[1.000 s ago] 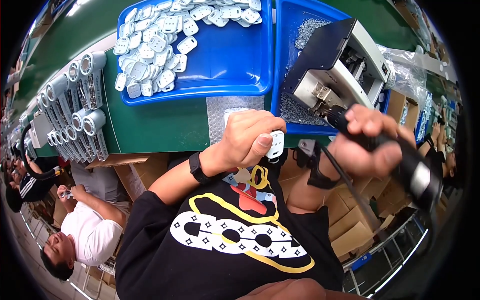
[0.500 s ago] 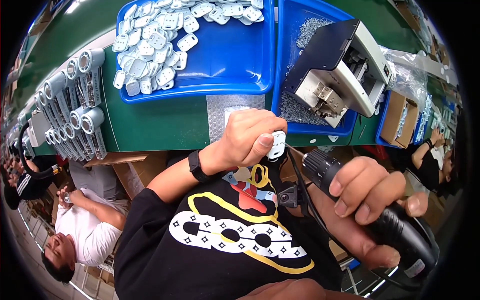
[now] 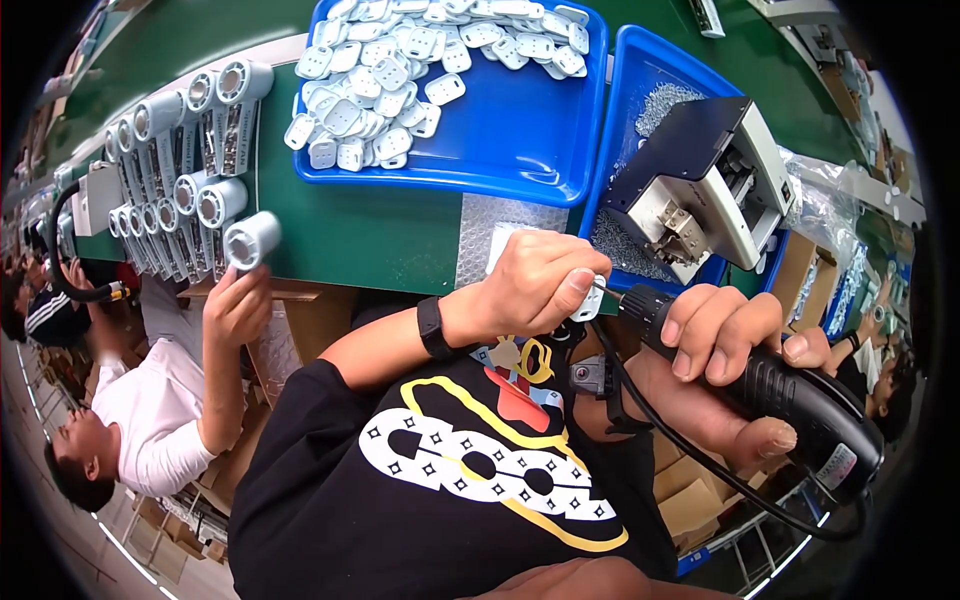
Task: The person picks up a white plastic component from a blue tray, aligns it with the base of a handheld fan, and drives a screw into it using a power screwdriver. After securing the part, the person sets the fan aside and repeats the process with another fan and component.
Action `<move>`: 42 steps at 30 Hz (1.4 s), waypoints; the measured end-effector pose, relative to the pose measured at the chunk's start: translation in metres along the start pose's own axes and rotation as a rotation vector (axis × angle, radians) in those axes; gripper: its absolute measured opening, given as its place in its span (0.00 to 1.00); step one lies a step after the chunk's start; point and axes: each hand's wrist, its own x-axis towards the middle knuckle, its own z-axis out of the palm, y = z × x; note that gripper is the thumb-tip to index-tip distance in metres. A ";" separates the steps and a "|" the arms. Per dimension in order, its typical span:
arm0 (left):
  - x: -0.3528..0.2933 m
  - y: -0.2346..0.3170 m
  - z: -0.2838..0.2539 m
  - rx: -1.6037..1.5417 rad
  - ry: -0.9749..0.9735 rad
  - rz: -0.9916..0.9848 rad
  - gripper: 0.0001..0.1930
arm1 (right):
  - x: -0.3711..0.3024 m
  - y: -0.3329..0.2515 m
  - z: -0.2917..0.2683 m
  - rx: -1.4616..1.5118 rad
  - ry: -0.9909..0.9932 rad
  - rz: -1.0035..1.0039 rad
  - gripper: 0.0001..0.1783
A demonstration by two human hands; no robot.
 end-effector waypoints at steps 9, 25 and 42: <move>0.070 0.044 -0.098 0.720 -0.358 0.054 0.16 | 0.001 0.003 0.017 -0.178 0.159 0.110 0.32; 0.109 0.014 -0.308 0.869 0.339 0.110 0.15 | 0.026 0.209 0.048 -1.447 -0.902 0.078 0.27; -0.121 0.084 -0.217 0.374 0.557 -0.237 0.29 | -0.010 0.057 0.039 -0.292 -0.305 0.795 0.27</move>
